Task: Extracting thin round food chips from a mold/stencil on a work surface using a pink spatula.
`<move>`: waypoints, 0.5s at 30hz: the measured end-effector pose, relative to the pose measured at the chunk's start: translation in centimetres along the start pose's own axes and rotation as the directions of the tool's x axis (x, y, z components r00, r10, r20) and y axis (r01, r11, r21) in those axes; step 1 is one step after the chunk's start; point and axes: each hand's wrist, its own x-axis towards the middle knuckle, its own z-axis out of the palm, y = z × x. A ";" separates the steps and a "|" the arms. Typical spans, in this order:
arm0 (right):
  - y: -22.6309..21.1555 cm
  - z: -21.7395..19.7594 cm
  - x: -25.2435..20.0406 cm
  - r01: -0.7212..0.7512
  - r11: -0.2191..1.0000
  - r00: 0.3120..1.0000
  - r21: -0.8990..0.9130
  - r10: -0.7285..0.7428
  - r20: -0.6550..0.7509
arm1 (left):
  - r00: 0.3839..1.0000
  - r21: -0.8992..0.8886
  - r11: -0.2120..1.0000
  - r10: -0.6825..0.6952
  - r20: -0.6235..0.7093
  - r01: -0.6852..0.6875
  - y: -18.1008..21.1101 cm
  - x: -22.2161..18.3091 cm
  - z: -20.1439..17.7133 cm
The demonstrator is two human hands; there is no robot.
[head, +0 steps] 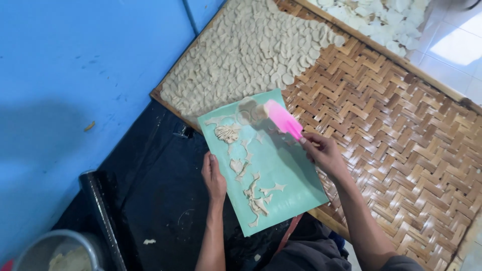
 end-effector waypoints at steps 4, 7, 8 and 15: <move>-0.6 -2.8 2.2 -0.083 0.996 0.984 0.038 0.088 -0.158 | 0.999 -0.009 1.000 -0.015 0.045 0.016 0.1 0.0 0.9; 1.5 -6.0 5.8 -0.045 0.994 0.945 -0.104 0.009 -0.328 | 0.998 -0.038 0.999 -0.008 0.064 0.010 0.0 0.0 1.8; 2.0 -7.0 7.0 0.026 0.986 0.919 -0.167 -0.089 -0.385 | 0.998 -0.022 1.000 -0.022 0.063 0.023 0.1 0.0 2.0; 3.8 -11.8 14.1 0.026 0.951 0.764 -0.307 -0.217 -0.607 | 1.000 0.145 0.989 -0.014 0.027 0.010 0.2 -0.2 1.9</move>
